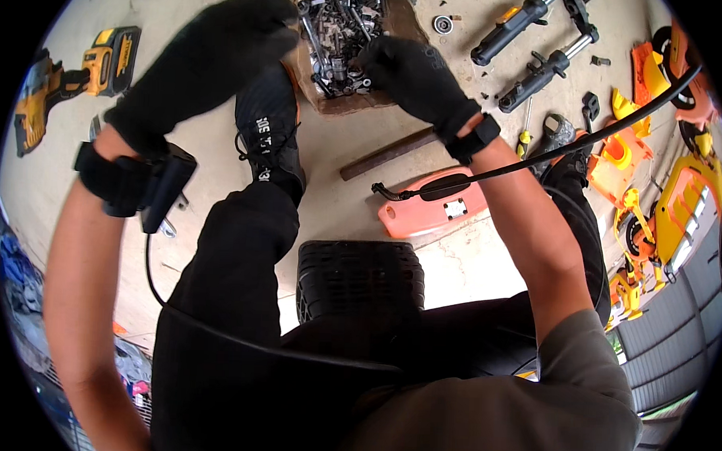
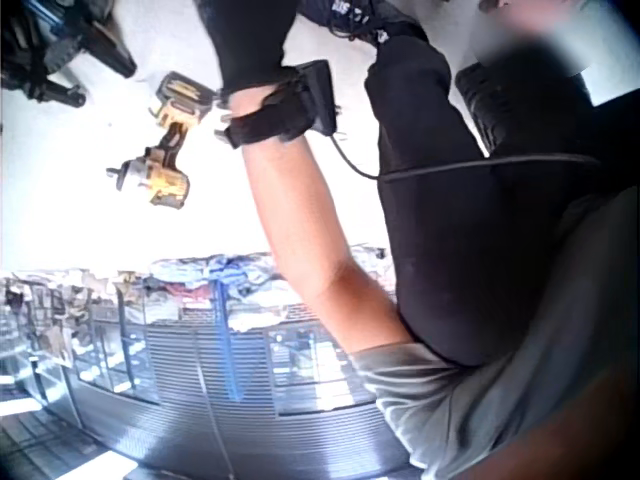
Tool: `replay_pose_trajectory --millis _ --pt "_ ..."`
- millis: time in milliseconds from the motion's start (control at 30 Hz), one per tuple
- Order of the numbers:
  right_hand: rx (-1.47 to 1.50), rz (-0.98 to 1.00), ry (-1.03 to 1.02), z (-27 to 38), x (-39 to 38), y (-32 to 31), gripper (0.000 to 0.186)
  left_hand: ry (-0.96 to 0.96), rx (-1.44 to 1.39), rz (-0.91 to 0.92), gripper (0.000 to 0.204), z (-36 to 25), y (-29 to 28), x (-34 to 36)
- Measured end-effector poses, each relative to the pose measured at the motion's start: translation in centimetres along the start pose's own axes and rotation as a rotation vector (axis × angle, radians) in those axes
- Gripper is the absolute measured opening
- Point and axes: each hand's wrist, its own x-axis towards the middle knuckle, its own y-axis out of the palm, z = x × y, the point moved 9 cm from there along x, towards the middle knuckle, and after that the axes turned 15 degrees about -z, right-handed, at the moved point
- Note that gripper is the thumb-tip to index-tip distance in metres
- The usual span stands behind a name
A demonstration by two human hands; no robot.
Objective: The person picks up and examines an orange motorcycle panel, then sorts through a cardboard box of bolts and metal pins by hand before selecting a pin and inserting it into an impact driver.
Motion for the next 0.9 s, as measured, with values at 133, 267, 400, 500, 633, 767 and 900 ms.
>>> replay_pose_trajectory --millis 133,267,400,500,633,767,900 --pt "0.379 0.059 0.36 1.8 -2.5 0.8 0.012 -0.309 -0.294 0.038 0.031 0.6 5.3 -1.7" --pt "0.71 -0.001 0.636 2.8 -3.3 2.0 0.01 -0.366 -0.35 0.203 0.038 -1.7 5.9 -1.6" --pt "0.724 0.002 0.706 3.5 -4.2 3.0 0.01 -0.395 -0.467 0.16 0.031 -1.1 6.5 -2.6" --pt "0.865 -0.025 0.822 2.9 -4.7 3.4 0.008 -0.571 -0.492 0.227 0.023 0.6 7.7 -3.5" --pt "0.221 -0.23 0.458 -1.3 -2.0 -0.2 0.013 -0.736 -0.657 0.077 0.017 3.1 7.9 -4.2" --pt "-0.212 -0.252 0.218 -0.7 1.1 -0.5 0.021 -0.898 -0.911 -0.004 0.016 3.6 8.1 -4.7" --pt "-0.341 -0.255 0.175 -2.2 3.5 0.9 0.021 -1.022 -1.054 -0.127 0.018 5.2 8.1 -5.4"
